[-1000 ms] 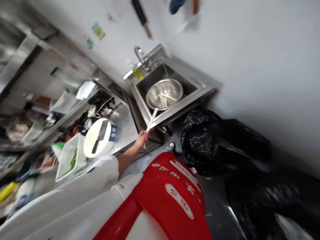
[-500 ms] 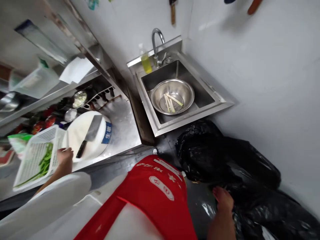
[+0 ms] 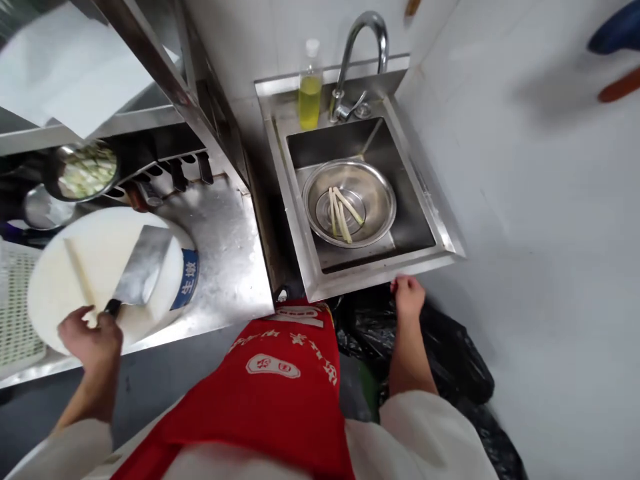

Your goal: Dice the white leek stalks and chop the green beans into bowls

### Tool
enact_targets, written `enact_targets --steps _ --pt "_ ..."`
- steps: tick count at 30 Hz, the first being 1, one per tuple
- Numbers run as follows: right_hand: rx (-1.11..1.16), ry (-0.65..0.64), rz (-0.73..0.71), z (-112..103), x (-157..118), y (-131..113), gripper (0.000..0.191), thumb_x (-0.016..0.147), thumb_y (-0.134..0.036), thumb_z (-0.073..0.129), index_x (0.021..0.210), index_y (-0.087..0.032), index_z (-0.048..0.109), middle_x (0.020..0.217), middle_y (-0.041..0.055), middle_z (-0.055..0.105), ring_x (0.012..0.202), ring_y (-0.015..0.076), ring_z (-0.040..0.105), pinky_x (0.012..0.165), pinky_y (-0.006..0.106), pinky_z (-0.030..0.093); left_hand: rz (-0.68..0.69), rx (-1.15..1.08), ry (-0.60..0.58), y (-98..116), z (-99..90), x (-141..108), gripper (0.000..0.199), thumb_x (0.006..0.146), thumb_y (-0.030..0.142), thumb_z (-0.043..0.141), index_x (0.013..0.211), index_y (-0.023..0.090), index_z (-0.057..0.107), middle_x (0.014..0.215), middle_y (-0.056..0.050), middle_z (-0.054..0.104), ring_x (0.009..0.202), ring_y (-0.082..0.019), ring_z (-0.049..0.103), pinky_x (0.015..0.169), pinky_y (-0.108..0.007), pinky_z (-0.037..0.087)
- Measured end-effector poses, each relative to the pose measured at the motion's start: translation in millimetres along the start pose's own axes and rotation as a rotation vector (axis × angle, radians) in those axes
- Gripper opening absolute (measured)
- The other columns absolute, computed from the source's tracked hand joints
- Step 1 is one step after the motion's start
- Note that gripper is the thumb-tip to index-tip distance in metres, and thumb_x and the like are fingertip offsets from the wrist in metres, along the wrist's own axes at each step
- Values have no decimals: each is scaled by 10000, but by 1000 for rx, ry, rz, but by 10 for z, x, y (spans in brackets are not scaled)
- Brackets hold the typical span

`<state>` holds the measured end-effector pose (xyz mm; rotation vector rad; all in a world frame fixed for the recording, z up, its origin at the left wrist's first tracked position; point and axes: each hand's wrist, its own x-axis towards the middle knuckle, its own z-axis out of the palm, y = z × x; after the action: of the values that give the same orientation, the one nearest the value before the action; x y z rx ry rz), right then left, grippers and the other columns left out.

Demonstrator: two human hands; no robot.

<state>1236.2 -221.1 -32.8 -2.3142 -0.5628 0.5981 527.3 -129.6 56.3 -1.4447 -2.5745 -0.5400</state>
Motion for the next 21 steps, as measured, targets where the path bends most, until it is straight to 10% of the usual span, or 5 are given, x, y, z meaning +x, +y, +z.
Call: enact_targets --steps 4,10,15,21 --pt "-196 -349 16 980 897 -765 311 844 -393 542 1001 -157 671 829 79 731 769 206 685 765 318 547 -131 -158 -313 514 -36 -1107 439 759 388 556 1132 161 607 1131 -123 674 906 -272 676 882 -452 554" --pt "-396 -640 65 2110 1413 -1053 233 690 -268 738 848 -103 690 862 180 724 1050 347 661 876 374 493 -533 -318 -614 1145 -225 -2210 443 753 497 593 1094 216 594 1023 -78 726 906 -262 717 818 -381 574" --pt "-239 -756 49 2035 1266 -1267 255 780 -370 603 897 -151 660 695 54 655 716 221 644 595 290 475 -631 -459 -595 1711 -105 -2069 466 756 525 651 1097 214 589 1005 -65 726 823 -234 708 787 -379 570" --pt "247 -899 -113 1284 248 -1601 341 821 -489 578 1024 -217 614 648 -50 562 466 117 483 453 246 410 -468 -1037 -847 3260 574 -1256 455 754 549 727 991 167 656 924 -78 734 777 -186 687 804 -350 553"
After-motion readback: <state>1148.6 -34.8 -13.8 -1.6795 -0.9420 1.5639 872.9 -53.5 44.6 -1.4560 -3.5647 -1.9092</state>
